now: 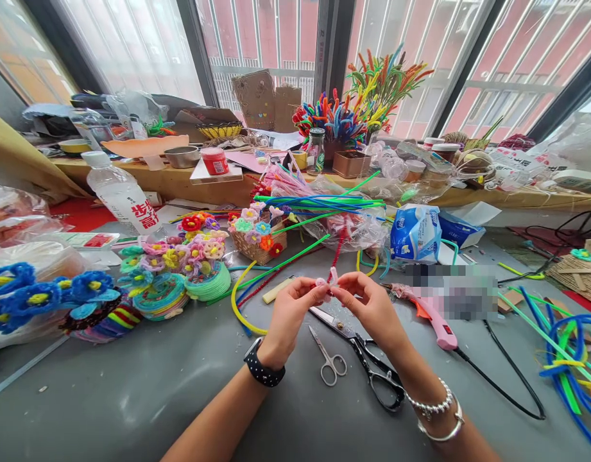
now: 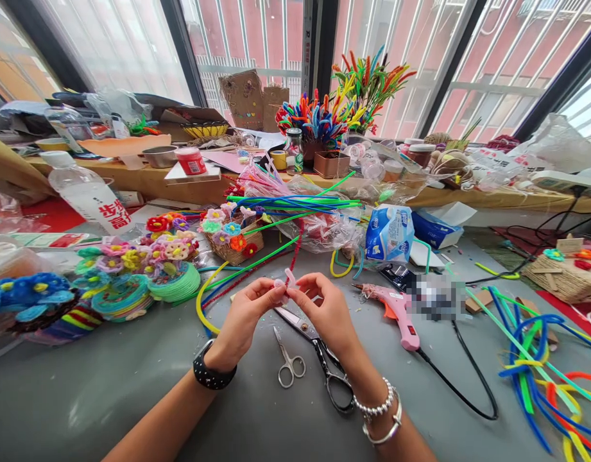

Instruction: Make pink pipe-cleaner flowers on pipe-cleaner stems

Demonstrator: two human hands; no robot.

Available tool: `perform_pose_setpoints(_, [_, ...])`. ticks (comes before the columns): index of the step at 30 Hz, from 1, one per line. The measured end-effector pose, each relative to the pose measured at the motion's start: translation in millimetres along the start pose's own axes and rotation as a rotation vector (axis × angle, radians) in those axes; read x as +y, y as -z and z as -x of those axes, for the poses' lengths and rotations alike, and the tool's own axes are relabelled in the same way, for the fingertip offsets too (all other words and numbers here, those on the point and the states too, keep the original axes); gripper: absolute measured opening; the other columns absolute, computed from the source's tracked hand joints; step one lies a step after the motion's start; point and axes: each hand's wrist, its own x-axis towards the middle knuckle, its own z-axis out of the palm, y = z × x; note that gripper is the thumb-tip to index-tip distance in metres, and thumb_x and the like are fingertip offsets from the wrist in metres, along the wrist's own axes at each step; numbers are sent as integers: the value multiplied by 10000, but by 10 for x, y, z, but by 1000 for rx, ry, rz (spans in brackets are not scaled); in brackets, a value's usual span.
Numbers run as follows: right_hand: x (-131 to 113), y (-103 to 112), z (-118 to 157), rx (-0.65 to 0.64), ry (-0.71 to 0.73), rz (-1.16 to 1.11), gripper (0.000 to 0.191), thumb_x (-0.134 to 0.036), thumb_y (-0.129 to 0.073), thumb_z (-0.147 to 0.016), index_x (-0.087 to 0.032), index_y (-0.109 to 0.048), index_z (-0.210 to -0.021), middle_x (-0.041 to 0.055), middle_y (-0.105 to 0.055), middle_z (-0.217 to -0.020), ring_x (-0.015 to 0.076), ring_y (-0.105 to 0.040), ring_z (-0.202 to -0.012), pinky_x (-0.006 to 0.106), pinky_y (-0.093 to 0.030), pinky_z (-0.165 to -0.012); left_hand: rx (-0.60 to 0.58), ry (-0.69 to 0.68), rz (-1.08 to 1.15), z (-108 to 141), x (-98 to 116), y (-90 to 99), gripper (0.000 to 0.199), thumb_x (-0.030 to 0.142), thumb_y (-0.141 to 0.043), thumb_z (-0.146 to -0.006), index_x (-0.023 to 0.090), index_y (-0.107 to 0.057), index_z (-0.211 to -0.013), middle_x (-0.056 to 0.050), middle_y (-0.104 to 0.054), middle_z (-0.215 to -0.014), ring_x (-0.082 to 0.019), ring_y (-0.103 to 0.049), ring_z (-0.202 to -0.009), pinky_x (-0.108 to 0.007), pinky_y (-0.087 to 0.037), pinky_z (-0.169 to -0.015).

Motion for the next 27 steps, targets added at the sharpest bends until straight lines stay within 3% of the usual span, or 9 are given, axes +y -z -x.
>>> perform_pose_setpoints(10, [-4,-13,7,-49,71,196,216,-336,-491,-787,-156,-593,-723,19,-617,-674,124,-520,-592,222,-385,-544,7,-31,-51,-8,-22,-5,185,304,-646,-648,124,-612,-674,-11,-616,-625,-110,-562,-616,-227,-434,-636])
perform_pose_setpoints(21, [-131,-110,116,-14,86,258,191,-319,-476,-795,-154,-555,-743,10,-557,-639,113,-473,-546,221,-358,-498,161,-317,-310,48,-10,-25,138,284,-653,-634,156,-613,-667,-6,-618,-657,-127,-565,-638,-223,-431,-629])
perform_pose_setpoints(27, [-91,-126,99,-8,83,220,182,-329,-520,-769,-152,-558,-756,22,-586,-684,121,-513,-586,218,-381,-504,108,-207,-179,20,-26,-12,165,301,-649,-635,141,-612,-644,2,-604,-633,-113,-537,-619,-218,-415,-620])
